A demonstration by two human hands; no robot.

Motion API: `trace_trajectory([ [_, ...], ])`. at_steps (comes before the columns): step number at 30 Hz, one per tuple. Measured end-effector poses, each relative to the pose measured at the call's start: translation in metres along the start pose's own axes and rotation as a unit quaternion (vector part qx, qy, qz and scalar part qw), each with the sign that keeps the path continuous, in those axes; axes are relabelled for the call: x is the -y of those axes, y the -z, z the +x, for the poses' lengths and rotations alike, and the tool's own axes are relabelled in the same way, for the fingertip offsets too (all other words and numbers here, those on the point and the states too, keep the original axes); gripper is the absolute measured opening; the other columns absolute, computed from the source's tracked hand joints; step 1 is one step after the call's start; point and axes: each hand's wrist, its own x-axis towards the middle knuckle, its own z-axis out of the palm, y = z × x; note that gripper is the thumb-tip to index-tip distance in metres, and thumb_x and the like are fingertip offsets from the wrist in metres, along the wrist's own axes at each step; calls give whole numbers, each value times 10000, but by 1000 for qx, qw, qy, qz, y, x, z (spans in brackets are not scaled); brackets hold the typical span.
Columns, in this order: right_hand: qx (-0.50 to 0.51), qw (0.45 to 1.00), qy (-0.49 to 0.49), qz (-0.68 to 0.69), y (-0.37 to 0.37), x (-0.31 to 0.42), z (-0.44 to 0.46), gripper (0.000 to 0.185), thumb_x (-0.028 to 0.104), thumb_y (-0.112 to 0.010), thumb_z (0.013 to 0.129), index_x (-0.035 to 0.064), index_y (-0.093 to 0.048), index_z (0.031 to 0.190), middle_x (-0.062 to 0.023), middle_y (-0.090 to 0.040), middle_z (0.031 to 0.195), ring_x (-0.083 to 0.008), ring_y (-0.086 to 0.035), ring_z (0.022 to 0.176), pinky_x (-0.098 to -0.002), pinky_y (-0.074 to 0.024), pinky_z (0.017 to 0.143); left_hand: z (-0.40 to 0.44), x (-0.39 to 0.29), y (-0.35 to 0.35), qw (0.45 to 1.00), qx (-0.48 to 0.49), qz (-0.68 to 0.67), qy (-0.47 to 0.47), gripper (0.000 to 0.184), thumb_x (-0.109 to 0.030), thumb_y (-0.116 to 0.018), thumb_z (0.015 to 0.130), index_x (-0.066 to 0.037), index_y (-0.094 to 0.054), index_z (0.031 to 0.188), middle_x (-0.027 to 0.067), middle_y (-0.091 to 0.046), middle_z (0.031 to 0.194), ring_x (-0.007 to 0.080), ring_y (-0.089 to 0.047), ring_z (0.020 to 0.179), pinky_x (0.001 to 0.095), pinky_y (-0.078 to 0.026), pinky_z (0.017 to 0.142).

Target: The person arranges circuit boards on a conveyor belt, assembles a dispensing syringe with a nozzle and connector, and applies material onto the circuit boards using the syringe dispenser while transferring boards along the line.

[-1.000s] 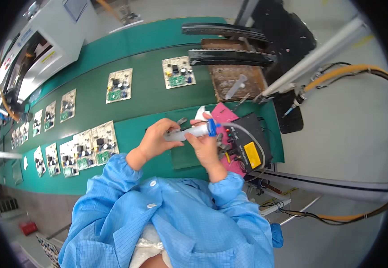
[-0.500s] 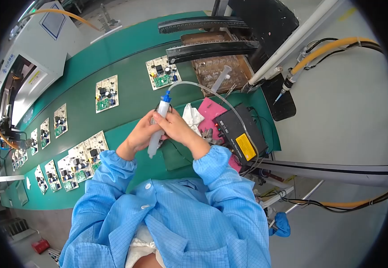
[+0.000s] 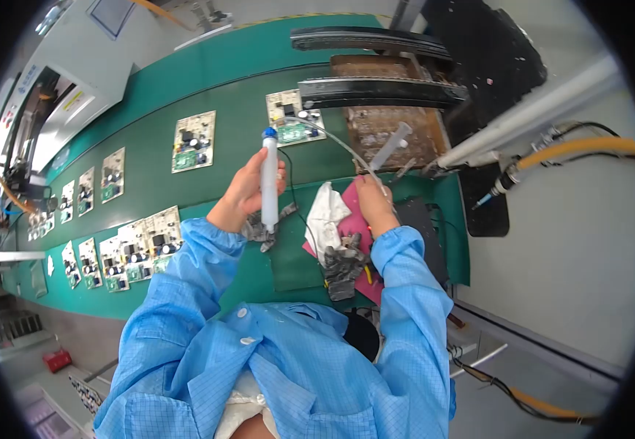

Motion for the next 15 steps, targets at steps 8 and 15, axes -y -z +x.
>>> trace_trajectory([
  [8,94,992,43,-79,-13,-14,15,159,97,-505,802,88,-615,917,-70,-577,942,-236,-624,867,-392,-502,672,10,-6,-2,997,-4,-57,-41,330,-342,-463,938,-15,-456,904,75,-472,773,159,-482,674,277,-459,544],
  [15,74,987,77,-116,-21,-15,11,143,114,-537,786,85,-614,903,-68,-569,925,-225,-630,798,-381,-511,646,15,-8,-29,996,17,-1,-87,341,-372,-483,929,-44,-477,1021,49,-475,786,140,-479,681,267,-445,546],
])
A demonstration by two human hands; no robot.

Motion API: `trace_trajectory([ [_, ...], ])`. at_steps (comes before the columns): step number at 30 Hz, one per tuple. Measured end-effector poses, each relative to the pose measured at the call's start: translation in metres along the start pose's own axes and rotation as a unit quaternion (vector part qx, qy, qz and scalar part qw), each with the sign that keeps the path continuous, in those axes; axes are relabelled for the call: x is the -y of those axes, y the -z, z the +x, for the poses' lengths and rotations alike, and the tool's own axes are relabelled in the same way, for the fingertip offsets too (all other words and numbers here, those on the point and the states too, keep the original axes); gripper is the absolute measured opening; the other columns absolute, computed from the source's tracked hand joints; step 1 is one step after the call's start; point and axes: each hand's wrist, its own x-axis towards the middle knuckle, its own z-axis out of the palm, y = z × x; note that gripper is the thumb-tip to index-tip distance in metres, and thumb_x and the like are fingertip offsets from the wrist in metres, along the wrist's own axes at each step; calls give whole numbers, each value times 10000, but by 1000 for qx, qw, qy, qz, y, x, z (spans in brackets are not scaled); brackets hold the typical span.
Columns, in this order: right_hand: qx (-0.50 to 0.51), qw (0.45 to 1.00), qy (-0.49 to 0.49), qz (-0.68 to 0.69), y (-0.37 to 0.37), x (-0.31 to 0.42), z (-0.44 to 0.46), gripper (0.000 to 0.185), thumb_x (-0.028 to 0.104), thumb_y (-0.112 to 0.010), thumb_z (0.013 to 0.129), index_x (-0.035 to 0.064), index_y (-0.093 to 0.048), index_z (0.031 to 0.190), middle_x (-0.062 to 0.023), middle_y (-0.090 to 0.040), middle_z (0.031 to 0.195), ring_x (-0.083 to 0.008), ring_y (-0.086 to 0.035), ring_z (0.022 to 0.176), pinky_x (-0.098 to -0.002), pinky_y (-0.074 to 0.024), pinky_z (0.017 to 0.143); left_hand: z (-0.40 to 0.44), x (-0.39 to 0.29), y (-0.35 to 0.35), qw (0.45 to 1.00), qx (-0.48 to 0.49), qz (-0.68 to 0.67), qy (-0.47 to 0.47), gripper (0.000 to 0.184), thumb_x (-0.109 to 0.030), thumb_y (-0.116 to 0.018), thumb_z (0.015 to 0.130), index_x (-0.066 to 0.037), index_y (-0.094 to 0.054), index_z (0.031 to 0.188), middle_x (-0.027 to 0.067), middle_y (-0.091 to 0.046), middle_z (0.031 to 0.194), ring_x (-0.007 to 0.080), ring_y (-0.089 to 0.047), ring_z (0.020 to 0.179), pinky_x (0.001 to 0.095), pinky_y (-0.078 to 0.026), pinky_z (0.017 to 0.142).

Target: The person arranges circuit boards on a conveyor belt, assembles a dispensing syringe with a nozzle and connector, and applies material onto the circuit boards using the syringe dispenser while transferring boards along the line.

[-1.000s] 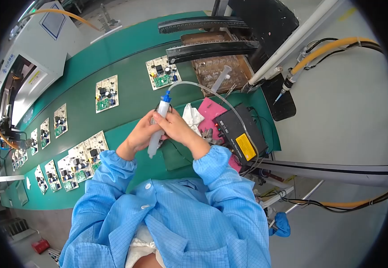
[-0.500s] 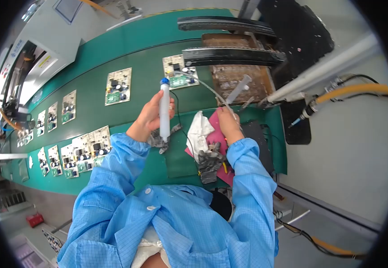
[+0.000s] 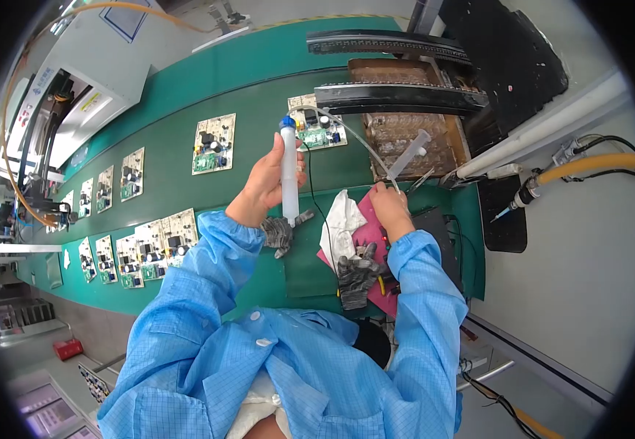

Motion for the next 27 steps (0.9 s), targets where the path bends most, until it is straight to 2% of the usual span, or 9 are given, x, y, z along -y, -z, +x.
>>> trace_trajectory([
  [6,-59,996,-66,23,10,20,-16,137,104,-552,759,72,-609,879,-80,-578,841,-253,-629,689,-397,-521,583,14,-9,-33,990,20,123,-70,332,-381,-490,925,-86,-473,1075,14,-476,792,116,-477,696,266,-435,548],
  [8,-17,970,44,240,70,19,-32,111,133,-600,763,75,-582,856,-117,-592,815,-321,-604,696,-449,-482,566,22,-8,-55,968,54,223,-100,313,-362,-497,924,-88,-477,1074,15,-500,811,113,-505,705,281,-454,556],
  [10,-248,900,-9,358,146,20,-50,159,155,-674,725,92,-551,804,-104,-586,839,-319,-584,743,-420,-459,617,26,0,-79,928,85,343,-117,311,-344,-504,922,-82,-475,1087,25,-520,831,118,-527,720,289,-469,569],
  [11,-339,891,-26,299,161,9,-59,200,159,-697,706,103,-546,823,-96,-577,872,-309,-569,785,-414,-441,666,25,0,-98,875,101,462,-104,334,-292,-519,915,-54,-468,1144,65,-544,908,125,-548,802,312,-493,644],
  [14,-491,861,-55,123,214,-25,-79,333,161,-730,678,130,-550,957,-86,-547,1011,-279,-524,902,-410,-386,777,54,31,-128,533,287,672,-427,319,-255,-665,749,-113,-576,1020,57,-589,993,272,-558,895,399,-432,789],
  [15,-462,886,-38,21,227,-30,-83,442,184,-738,670,116,-537,1058,-100,-534,1077,-276,-514,927,-430,-373,799,44,35,-144,426,302,744,-417,349,-276,-659,728,-124,-581,1033,13,-574,1025,230,-522,983,412,-396,837],
  [18,-260,962,-83,20,224,-39,-88,531,208,-747,654,97,-510,1116,-96,-538,1092,-261,-525,928,-419,-373,806,74,86,-143,304,361,711,-522,272,-235,-611,680,-150,-620,939,16,-570,1011,218,-502,1025,393,-351,934],
  [20,-103,972,-184,99,190,-49,-90,556,182,-737,660,83,-448,1125,-108,-582,1029,-276,-586,881,-386,-461,667,86,111,-138,322,387,672,-543,266,-211,-594,673,-147,-623,930,26,-565,1019,225,-501,1030,388,-352,946],
  [27,-118,954,-171,215,136,-80,-61,541,68,-661,726,79,-395,1197,-154,-599,882,-334,-593,821,-422,-477,659,100,138,-109,527,299,632,-483,464,-134,-699,604,-100,-565,1046,83,-540,1118,288,-496,1077,425,-373,938],
])
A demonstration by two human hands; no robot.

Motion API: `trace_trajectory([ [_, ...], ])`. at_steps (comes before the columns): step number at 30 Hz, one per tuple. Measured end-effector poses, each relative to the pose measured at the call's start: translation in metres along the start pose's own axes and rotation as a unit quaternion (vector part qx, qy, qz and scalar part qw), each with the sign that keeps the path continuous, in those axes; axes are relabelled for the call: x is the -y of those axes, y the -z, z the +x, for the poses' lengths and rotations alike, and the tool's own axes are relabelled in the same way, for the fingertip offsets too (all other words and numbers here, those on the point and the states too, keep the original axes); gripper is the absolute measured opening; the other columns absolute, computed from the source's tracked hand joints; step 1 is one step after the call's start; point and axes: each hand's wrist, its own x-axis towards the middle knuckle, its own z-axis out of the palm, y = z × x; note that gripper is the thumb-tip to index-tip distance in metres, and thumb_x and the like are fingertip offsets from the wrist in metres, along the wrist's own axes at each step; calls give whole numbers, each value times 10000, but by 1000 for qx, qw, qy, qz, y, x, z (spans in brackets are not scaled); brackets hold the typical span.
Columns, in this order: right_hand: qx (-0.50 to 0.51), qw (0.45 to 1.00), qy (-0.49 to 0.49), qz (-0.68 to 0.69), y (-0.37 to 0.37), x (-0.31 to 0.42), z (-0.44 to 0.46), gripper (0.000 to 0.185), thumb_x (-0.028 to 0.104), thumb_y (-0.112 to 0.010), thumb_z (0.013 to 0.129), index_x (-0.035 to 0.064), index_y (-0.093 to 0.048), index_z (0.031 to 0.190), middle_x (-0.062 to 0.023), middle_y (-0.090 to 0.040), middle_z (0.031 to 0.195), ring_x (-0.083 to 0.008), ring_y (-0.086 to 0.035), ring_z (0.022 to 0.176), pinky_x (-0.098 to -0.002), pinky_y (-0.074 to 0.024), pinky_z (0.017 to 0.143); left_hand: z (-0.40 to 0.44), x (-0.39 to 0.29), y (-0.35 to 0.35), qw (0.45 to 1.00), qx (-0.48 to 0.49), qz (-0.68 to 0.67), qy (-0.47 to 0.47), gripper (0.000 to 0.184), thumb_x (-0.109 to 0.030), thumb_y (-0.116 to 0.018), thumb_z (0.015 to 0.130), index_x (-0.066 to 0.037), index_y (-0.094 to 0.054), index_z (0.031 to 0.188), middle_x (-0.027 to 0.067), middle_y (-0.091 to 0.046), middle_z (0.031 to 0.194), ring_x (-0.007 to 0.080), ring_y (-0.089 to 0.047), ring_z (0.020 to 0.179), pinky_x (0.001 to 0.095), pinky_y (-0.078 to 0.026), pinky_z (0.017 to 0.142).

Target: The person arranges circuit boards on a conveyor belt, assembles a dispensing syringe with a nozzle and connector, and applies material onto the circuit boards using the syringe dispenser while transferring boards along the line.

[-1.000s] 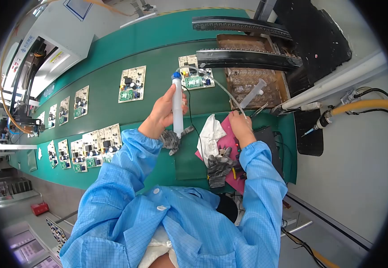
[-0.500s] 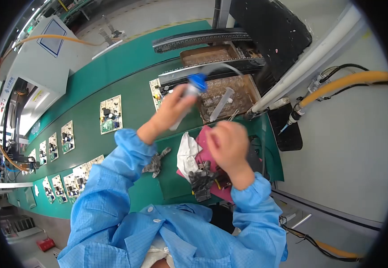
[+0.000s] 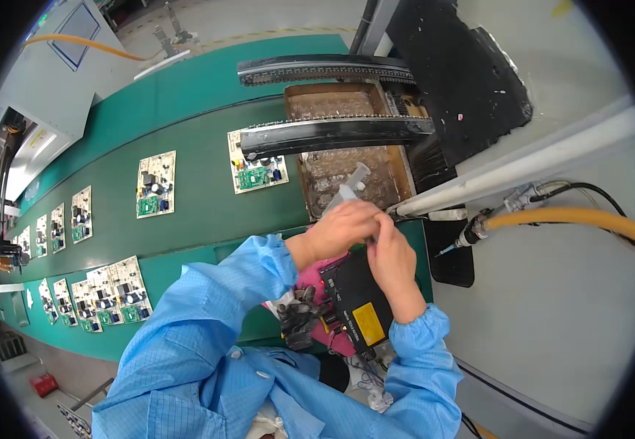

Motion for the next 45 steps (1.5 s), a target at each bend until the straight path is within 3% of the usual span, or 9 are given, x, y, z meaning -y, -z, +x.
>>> trace_trajectory([
  [2,2,1000,3,-18,-10,-12,8,516,58,-630,751,109,-417,1218,-127,-583,871,-324,-585,822,-420,-477,659,-14,10,22,995,-51,-24,79,704,-114,-794,501,-75,-500,1140,118,-529,1155,317,-491,1083,429,-376,930],
  [6,-7,998,31,-57,-24,-24,27,410,65,-623,755,110,-510,1147,-107,-565,881,-311,-585,813,-407,-482,648,-89,82,44,907,-40,213,360,559,-149,-759,625,-71,-504,1116,125,-515,1161,321,-478,1058,430,-373,899],
  [11,-2,990,76,-121,-47,-11,65,351,70,-602,751,122,-570,1097,-86,-560,853,-267,-596,780,-376,-497,623,-119,141,69,865,117,324,363,712,-295,-765,629,-74,-463,1235,64,-488,1213,273,-444,1139,388,-377,911],
  [18,22,967,112,-228,-61,-15,97,321,86,-566,749,125,-606,1065,-64,-555,794,-224,-605,735,-351,-508,593,-112,172,79,847,208,260,414,482,-207,-786,604,-46,-560,998,107,-506,1044,260,-496,1042,347,-439,875],
  [25,43,959,143,-239,-56,-11,109,268,74,-610,735,120,-642,997,-83,-559,762,-263,-601,700,-377,-493,579,-133,161,96,868,184,206,413,505,-87,-770,608,9,-511,1030,175,-492,1093,337,-490,1057,390,-425,923],
  [33,121,942,156,-271,-39,-2,125,261,76,-626,727,135,-643,981,-88,-571,790,-262,-606,775,-371,-502,637,-223,60,189,890,109,172,407,667,-4,-743,577,-16,-451,1176,186,-476,1129,375,-469,1061,404,-403,929],
  [36,147,946,153,-245,-21,1,126,221,71,-579,750,131,-646,952,-90,-590,808,-259,-618,803,-362,-509,649,-268,14,212,856,123,157,477,668,-15,-761,577,-31,-467,1177,192,-448,1208,374,-437,1139,398,-375,985],
  [40,124,986,53,-99,14,5,107,356,63,-661,737,114,-621,1087,-89,-599,864,-239,-604,811,-352,-474,683,-320,-41,234,834,115,153,518,666,2,-752,571,-41,-476,1176,180,-459,1199,369,-445,1130,392,-380,980],
  [45,165,933,-66,313,42,-29,65,432,41,-620,792,33,-543,1216,-26,-604,937,-96,-533,784,-237,-437,676,-372,-84,235,803,113,179,557,688,14,-760,540,-40,-481,1166,168,-445,1224,356,-428,1151,388,-378,995],
])
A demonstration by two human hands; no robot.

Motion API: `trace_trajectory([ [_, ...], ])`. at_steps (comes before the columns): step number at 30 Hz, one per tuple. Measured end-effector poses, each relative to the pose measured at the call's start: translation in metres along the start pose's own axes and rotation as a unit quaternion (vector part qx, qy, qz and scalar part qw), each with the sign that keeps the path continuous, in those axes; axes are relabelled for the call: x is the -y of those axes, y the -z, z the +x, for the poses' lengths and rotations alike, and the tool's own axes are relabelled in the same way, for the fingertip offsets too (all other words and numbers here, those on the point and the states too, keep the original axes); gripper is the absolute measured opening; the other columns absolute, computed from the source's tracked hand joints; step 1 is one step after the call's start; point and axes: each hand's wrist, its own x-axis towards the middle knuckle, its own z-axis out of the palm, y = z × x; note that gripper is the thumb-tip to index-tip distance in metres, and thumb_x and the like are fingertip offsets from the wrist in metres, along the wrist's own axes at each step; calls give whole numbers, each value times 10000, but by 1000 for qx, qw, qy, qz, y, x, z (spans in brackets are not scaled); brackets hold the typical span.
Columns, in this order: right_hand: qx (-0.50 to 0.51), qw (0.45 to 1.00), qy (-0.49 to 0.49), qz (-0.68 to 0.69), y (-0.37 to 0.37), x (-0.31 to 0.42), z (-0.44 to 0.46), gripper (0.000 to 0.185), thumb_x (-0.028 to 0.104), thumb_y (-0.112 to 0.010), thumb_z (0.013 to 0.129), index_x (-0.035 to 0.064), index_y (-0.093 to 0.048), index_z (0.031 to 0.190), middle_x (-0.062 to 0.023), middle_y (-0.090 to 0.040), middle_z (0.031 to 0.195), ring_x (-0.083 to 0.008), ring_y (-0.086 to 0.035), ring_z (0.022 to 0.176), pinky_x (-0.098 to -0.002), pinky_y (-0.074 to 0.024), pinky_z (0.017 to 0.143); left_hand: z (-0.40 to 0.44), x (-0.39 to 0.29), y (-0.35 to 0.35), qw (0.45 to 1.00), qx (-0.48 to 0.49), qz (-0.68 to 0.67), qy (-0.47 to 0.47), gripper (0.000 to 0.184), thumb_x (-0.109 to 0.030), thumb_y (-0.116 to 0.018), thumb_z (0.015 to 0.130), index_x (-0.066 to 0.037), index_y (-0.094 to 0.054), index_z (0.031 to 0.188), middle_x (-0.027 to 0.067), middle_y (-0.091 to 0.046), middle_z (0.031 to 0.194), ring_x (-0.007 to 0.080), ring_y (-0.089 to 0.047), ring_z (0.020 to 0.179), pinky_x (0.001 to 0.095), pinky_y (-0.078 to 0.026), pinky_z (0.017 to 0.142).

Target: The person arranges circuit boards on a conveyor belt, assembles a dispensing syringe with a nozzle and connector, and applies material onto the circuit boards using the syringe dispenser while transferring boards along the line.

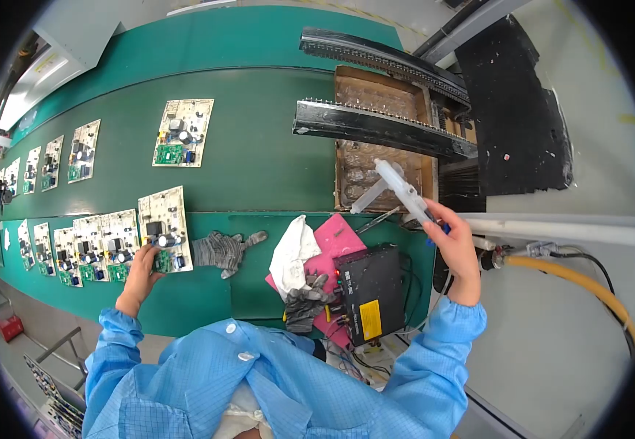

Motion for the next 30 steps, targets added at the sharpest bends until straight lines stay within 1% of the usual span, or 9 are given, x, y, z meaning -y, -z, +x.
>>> trace_trajectory([
  [6,-56,977,-15,205,-15,21,-70,537,99,-672,765,37,-489,1266,-29,-566,945,-95,-543,773,-227,-455,685,-21,22,-12,997,53,61,16,706,41,-738,538,-32,-461,1183,149,-455,1201,342,-442,1124,384,-379,987],
  [11,-103,961,19,258,-88,38,-116,594,83,-692,749,72,-412,1273,-12,-509,1010,-106,-485,947,-225,-443,753,-7,-62,19,988,-128,-75,-31,721,-35,-748,625,-32,-399,1256,183,-449,1179,324,-467,1094,357,-415,938],
  [12,-129,957,23,258,-117,47,-123,590,43,-679,751,65,-387,1264,-30,-508,1041,-109,-491,921,-227,-442,757,0,-82,20,969,-146,-180,-80,726,-66,-751,659,-36,-379,1282,183,-448,1183,307,-473,1093,351,-420,928],
  [15,-212,939,39,268,-220,56,-137,400,12,-655,779,53,-409,1092,-54,-492,1007,-133,-508,873,-273,-440,788,22,-148,8,835,66,-531,-128,600,-242,-535,912,-85,-224,1400,116,-446,1236,209,-444,1150,353,-406,927],
  [18,-239,949,49,202,-311,57,-142,405,69,-708,752,44,-425,1041,-88,-504,1001,-155,-507,836,-286,-435,750,32,-198,-9,664,166,-729,-24,528,-260,-493,941,-100,-247,1379,116,-498,1157,196,-501,1073,342,-440,882],
  [21,-116,978,120,123,-323,67,-142,409,125,-712,728,39,-462,1040,-142,-553,1023,-276,-553,959,-337,-442,799,42,-192,-24,692,83,-714,66,407,-231,-536,921,-84,-335,1243,41,-535,788,135,-571,699,270,-496,595],
  [22,-46,990,97,88,-305,79,-143,390,145,-708,729,38,-483,1030,-145,-563,1019,-296,-553,979,-349,-441,809,41,-183,-23,688,52,-720,68,409,-224,-535,920,-103,-331,1253,38,-531,780,133,-558,657,277,-496,565],
  [26,-175,975,131,51,-230,6,-79,96,131,-612,797,49,-592,841,-117,-592,878,-291,-586,859,-368,-457,754,34,-153,6,715,106,-689,61,424,-235,-508,930,-118,-309,1285,39,-534,765,118,-538,600,257,-463,512],
  [30,-103,937,154,-295,-167,-65,-15,171,68,-624,723,138,-647,877,-44,-611,894,-272,-581,866,-394,-463,723,28,-151,22,778,160,-605,56,490,-239,-531,919,-99,-314,1335,27,-548,736,95,-508,553,228,-421,486],
])
